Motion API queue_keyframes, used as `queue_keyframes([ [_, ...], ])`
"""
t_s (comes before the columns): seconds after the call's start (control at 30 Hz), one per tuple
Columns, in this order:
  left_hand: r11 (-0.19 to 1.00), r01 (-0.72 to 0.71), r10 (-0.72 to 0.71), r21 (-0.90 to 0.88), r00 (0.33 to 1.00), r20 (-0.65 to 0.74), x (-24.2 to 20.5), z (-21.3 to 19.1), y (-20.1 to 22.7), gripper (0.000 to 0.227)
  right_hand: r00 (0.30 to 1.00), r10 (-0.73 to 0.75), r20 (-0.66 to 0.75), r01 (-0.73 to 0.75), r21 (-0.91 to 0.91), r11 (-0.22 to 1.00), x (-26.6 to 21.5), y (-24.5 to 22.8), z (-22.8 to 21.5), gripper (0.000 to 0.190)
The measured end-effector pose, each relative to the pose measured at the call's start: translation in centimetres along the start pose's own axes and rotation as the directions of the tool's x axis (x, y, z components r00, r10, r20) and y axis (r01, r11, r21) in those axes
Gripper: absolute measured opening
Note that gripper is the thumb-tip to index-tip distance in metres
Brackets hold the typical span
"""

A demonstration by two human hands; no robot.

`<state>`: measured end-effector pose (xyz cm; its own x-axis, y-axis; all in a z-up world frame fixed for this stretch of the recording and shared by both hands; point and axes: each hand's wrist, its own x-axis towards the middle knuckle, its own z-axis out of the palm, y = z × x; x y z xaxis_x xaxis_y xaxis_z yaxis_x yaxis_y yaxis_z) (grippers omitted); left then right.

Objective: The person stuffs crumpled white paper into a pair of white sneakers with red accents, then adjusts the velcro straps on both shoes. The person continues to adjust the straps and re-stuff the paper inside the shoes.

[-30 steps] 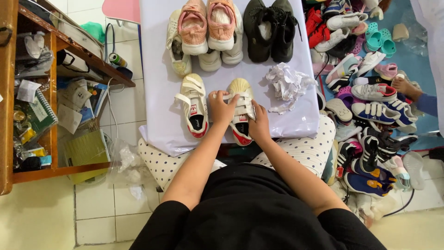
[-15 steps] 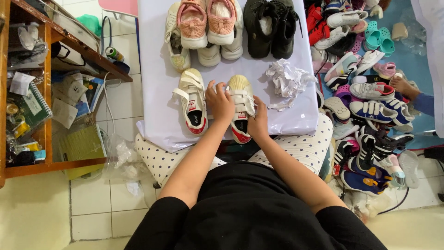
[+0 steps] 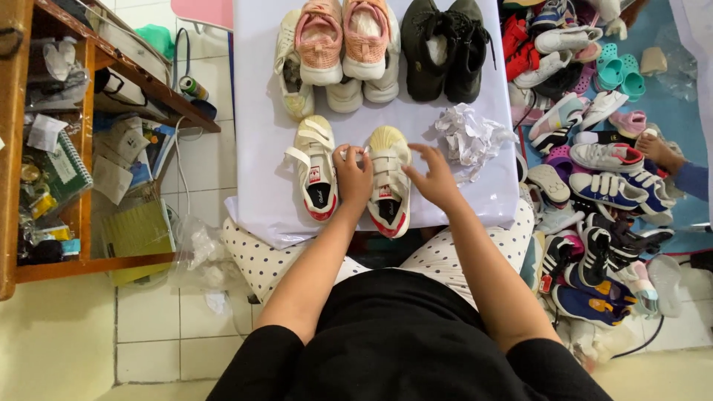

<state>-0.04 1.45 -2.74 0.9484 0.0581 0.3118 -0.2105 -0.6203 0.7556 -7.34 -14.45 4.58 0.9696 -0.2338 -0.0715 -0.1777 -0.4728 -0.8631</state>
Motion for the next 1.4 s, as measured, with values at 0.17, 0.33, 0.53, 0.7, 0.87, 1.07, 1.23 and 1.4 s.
queue_keyframes([
  [0.17, 0.997, 0.082, -0.082, 0.004, 0.995, 0.056, 0.0, -0.3, 1.1, 0.015, 0.983, -0.125, -0.134, 0.079, -0.308, 0.948, 4.1, 1.2, 5.7, 0.031],
  [0.33, 0.991, 0.125, -0.117, -0.05, 0.983, 0.145, -0.2, -0.4, 2.0, 0.013, 0.968, -0.158, -0.193, 0.024, -0.556, 0.831, 3.4, 0.3, 8.2, 0.025],
  [0.53, 0.981, 0.164, -0.149, -0.1, 0.977, 0.15, -0.3, -0.1, 1.4, 0.01, 0.958, -0.219, -0.185, 0.077, -0.57, 0.818, 3.7, 1.3, 8.0, 0.029],
  [0.7, 0.967, 0.176, -0.15, -0.184, 0.978, 0.147, -0.2, 0.5, 0.6, 0.024, 0.973, -0.203, -0.111, 0.095, -0.608, 0.788, 6.1, 3.1, 8.3, 0.019],
  [0.87, 0.951, 0.133, -0.107, -0.279, 0.989, 0.105, -0.4, 1.0, -1.0, 0.023, 0.957, -0.222, -0.186, 0.059, -0.624, 0.779, 4.0, 1.6, 8.0, 0.025],
  [1.07, 0.915, 0.159, -0.122, -0.371, 0.985, 0.121, -0.7, 0.7, -1.5, 0.014, 0.943, -0.175, -0.282, 0.042, -0.422, 0.906, 3.6, 2.4, 7.8, 0.02],
  [1.23, 0.904, 0.143, -0.102, -0.404, 0.987, 0.12, -0.7, 1.5, -2.0, 0.012, 0.915, -0.001, -0.404, -0.002, -0.006, 1.0, 3.1, 0.4, 6.8, 0.015],
  [1.4, 0.921, 0.061, -0.048, -0.386, 0.998, 0.044, -0.7, 2.2, -3.1, 0.017, 0.906, 0.153, -0.395, -0.053, 0.252, 0.966, 2.9, -0.5, 6.9, 0.01],
])
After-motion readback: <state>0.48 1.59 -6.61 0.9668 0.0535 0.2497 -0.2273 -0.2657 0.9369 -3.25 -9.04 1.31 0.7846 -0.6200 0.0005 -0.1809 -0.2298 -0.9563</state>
